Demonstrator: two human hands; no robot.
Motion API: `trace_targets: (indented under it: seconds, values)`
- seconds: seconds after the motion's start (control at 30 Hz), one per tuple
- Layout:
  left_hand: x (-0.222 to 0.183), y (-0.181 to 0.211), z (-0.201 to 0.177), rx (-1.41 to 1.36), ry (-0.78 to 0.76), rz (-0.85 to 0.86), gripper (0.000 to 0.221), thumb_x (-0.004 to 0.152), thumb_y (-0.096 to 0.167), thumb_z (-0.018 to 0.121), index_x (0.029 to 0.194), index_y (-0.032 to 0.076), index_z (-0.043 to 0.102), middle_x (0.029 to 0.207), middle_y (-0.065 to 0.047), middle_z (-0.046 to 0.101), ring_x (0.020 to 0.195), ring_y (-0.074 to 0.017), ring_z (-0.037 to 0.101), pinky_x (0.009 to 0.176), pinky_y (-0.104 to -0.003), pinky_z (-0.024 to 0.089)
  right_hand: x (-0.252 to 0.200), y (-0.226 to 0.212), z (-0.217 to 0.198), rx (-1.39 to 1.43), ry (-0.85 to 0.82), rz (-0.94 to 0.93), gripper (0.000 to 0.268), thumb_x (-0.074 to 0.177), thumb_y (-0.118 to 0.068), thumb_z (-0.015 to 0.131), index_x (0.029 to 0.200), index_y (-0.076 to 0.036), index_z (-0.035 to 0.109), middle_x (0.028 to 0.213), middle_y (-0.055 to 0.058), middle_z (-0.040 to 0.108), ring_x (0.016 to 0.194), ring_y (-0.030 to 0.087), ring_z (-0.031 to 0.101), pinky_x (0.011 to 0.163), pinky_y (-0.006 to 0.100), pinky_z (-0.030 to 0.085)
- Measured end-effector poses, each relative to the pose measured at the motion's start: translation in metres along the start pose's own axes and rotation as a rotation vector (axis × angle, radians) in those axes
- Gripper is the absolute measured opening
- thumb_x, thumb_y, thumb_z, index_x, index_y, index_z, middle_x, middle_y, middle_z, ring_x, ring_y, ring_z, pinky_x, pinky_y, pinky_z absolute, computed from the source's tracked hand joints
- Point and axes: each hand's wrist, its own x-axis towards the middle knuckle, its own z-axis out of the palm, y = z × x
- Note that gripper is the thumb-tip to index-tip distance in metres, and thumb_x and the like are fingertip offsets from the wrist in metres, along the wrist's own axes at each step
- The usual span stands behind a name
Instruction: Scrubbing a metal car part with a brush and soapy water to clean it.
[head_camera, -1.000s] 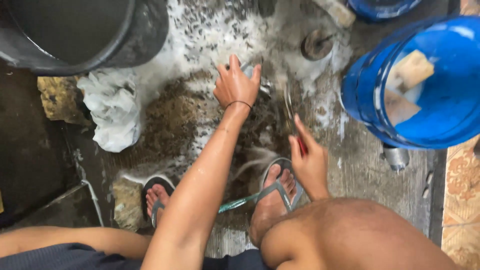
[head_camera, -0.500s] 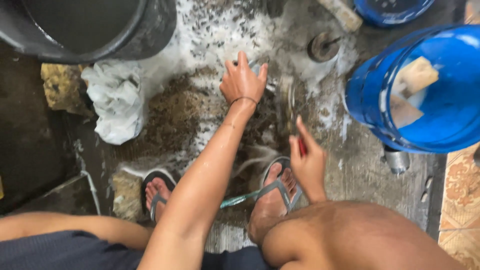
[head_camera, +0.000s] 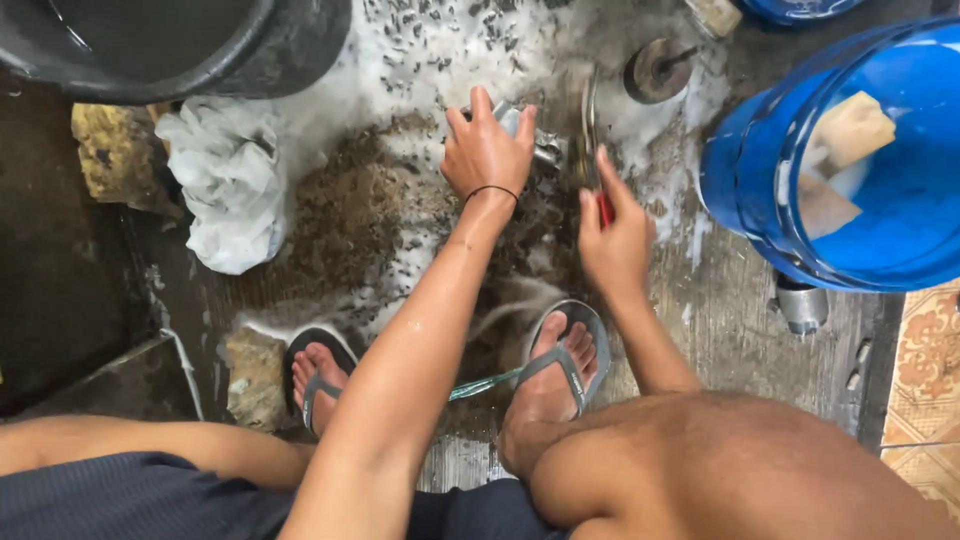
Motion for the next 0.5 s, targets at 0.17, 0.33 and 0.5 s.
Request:
trace_targets:
  seconds: [0.17,0.33,0.5]
  values:
    - [-0.003,-0.003,0.003,-0.011,0.002,-0.083,0.054,0.083,0.063,0.069,0.109,0.021,0.048,0.107,-0.008,0.052,0.095,-0.0446,0.071,0.073,-0.063,0.060,-0.048,-0.009,-0.029,-0.010,-0.069,0.020,0.049,0.097,-0.001,0.065,0.144,-0.013,0.060,0.140,0.017,0.062,0.126,0.043,0.057,0.101,0.050,0.049]
    - [-0.028,0.000,-0.009,-0.125,0.009,-0.203,0.051,0.085,0.062,0.067,0.106,0.021,0.047,0.106,-0.007,0.050,0.099,-0.0449,0.069,0.074,-0.064,0.058,-0.050,-0.025,-0.018,-0.060,-0.070,0.141,0.049,0.096,-0.009,0.067,0.144,-0.021,0.062,0.131,0.014,0.068,0.111,0.042,0.066,0.088,0.047,0.054]
    - [-0.038,0.021,0.000,-0.456,0.291,-0.327,0.045,0.086,0.044,0.073,0.110,0.015,0.048,0.109,-0.015,0.052,0.103,-0.0516,0.065,0.078,-0.065,0.057,-0.023,-0.014,-0.012,-0.026,-0.014,0.116,0.050,0.097,-0.009,0.067,0.144,-0.021,0.060,0.135,0.011,0.067,0.115,0.040,0.065,0.088,0.045,0.056]
